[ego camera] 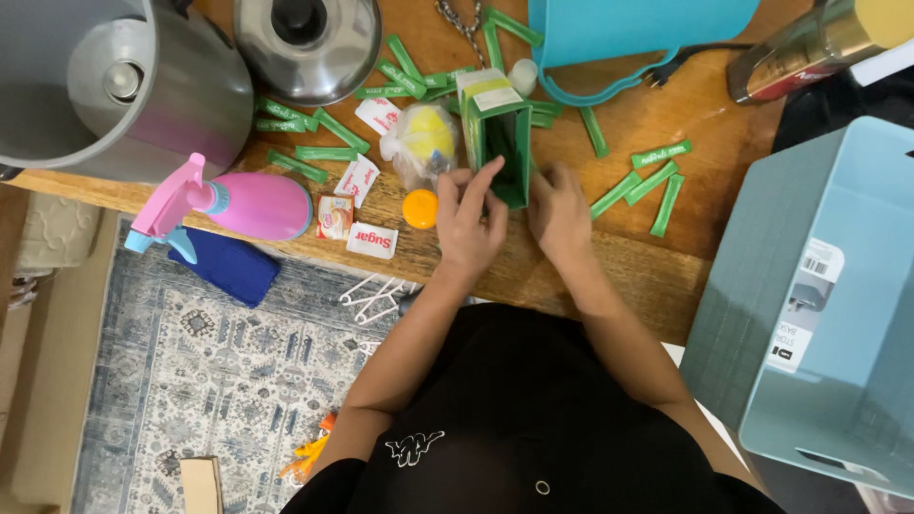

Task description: The person picks up a package of paper towels, places it on a table, and then proceeds to take multiple green sachets from a scattered pile and place them into a green cardboard box.

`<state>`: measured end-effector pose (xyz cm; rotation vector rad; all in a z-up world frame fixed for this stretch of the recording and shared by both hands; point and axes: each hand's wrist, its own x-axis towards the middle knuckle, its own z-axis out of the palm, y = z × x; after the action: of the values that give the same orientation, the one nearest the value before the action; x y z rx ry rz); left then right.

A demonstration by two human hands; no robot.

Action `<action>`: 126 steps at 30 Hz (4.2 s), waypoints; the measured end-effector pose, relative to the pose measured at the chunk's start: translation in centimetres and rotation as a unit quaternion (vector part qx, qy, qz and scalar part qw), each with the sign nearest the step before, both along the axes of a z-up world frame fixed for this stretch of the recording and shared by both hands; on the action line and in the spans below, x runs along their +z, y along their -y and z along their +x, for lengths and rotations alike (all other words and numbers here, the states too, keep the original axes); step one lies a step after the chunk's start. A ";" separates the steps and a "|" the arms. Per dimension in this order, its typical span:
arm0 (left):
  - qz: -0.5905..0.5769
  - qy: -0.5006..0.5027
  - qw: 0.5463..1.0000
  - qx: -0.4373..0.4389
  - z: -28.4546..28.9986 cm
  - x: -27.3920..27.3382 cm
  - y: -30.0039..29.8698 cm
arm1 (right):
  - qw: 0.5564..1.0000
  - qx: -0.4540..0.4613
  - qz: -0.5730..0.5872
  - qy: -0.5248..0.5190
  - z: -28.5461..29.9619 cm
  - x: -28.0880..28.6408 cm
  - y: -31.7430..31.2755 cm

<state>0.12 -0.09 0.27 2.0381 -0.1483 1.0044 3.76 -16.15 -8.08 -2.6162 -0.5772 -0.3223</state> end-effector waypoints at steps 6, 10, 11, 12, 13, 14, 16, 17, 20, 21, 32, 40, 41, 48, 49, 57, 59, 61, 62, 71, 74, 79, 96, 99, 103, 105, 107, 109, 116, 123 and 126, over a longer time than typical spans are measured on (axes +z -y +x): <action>-0.045 -0.017 0.998 -0.044 0.1 1.1 0.0 | 0.990 -0.016 0.138 -0.010 0.7 0.2 1.6; -0.024 -0.021 0.999 -0.036 0.1 1.4 -0.1 | 0.973 -0.060 0.220 0.041 -1.0 4.1 2.0; -0.019 -0.023 0.999 -0.032 0.0 1.5 -0.1 | 0.951 -0.074 0.298 0.029 -1.6 5.3 1.9; -0.013 -0.026 0.999 -0.027 0.0 1.6 -0.2 | 0.923 -0.087 0.373 0.016 -2.4 6.5 1.8; -0.013 -0.026 0.999 -0.027 0.0 1.6 -0.2 | 0.923 -0.087 0.373 0.016 -2.9 7.4 1.9; -0.008 -0.029 0.999 -0.027 0.0 1.5 -0.3 | 0.918 -0.075 0.386 0.045 -3.5 8.3 2.1; -0.003 -0.033 0.999 -0.027 -0.1 1.2 -0.4 | 0.912 -0.063 0.398 0.075 -3.8 10.0 1.6; -0.004 -0.037 0.999 -0.026 -0.1 1.0 -0.4 | 0.919 -0.020 0.381 0.097 -3.5 10.9 1.0; -0.004 -0.041 0.999 -0.026 -0.1 0.9 -0.5 | 0.930 0.041 0.343 0.129 -2.5 11.8 -1.0; -0.003 -0.042 0.999 -0.026 -0.1 0.9 -0.5 | 0.934 0.058 0.323 0.138 -2.2 11.7 -1.7; -0.042 -0.048 0.997 -0.052 0.1 0.6 -0.3 | 0.944 0.047 0.291 0.149 0.2 5.1 -0.2; -0.049 -0.048 0.996 -0.060 0.1 1.1 -0.1 | 0.987 -0.146 0.015 0.059 3.1 4.5 2.6; -0.045 -0.049 0.996 -0.058 0.2 1.1 0.0 | 0.983 -0.177 -0.033 0.043 3.5 3.5 2.8; -0.036 -0.057 0.996 -0.056 -0.1 1.2 0.0 | 0.966 -0.221 -0.126 0.036 3.7 0.5 3.8; -0.036 -0.056 0.996 -0.057 -0.1 1.2 -0.1 | 0.966 -0.222 -0.126 0.037 3.7 0.2 4.2; 0.050 0.009 0.999 -0.002 0.0 1.5 0.0 | 0.980 -0.177 -0.063 -0.068 3.0 0.7 4.6; 0.057 0.024 0.998 0.002 0.2 1.1 0.0 | 0.982 -0.169 -0.066 -0.062 2.8 1.3 4.2; 0.065 0.037 0.997 0.009 0.2 0.8 -0.1 | 0.983 -0.158 -0.069 -0.058 2.7 1.2 4.0; 0.060 0.042 0.997 0.000 0.4 0.7 -0.2 | 0.985 -0.152 -0.067 -0.049 2.7 1.0 4.1; 0.010 0.015 0.999 -0.028 0.8 0.5 -0.3 | 0.985 -0.126 -0.054 -0.102 3.1 -0.9 4.7; 0.007 0.010 0.999 -0.039 0.9 1.1 -0.6 | 0.988 -0.114 -0.050 -0.087 2.1 0.6 4.0; -0.011 -0.010 0.999 -0.048 0.7 1.5 -0.8 | 0.988 -0.090 0.102 -0.075 -0.9 7.0 2.3; -0.020 -0.076 0.996 -0.034 -0.1 0.6 -1.4 | 0.932 0.108 0.346 0.001 -1.6 9.7 -2.6; -0.015 -0.091 0.996 -0.004 -0.4 0.9 -1.2 | 0.937 0.136 0.321 0.020 -1.5 9.9 -2.5; 0.007 -0.077 0.996 0.035 -0.8 1.0 -0.7 | 0.926 0.195 0.319 0.052 -1.5 10.0 -2.4; 0.016 -0.066 0.996 0.057 -1.2 0.4 -0.5 | 0.932 0.183 0.303 0.076 -1.7 9.3 -2.2; 0.010 -0.054 0.996 0.064 -1.5 0.2 -0.3 | 0.930 0.188 0.304 0.086 -1.9 9.2 -2.0; 0.005 -0.044 0.996 0.073 -2.0 0.4 -0.1 | 0.927 0.194 0.307 0.094 -2.2 9.9 -1.8; -0.035 0.039 0.994 0.094 -4.3 4.9 0.8 | 0.914 0.183 0.322 0.166 -3.9 12.9 -1.6; -0.057 0.096 0.988 0.107 -8.5 8.3 2.4 | 0.882 0.184 0.370 0.226 -5.8 13.6 -2.0; -0.056 0.147 0.982 0.101 -10.9 10.8 2.2 | 0.848 0.220 0.396 0.276 -6.7 13.9 -2.4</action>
<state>-10.74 -2.24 11.10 1.8206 -0.0376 1.4079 -2.97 -13.77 5.79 -1.5210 -0.9548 -0.9405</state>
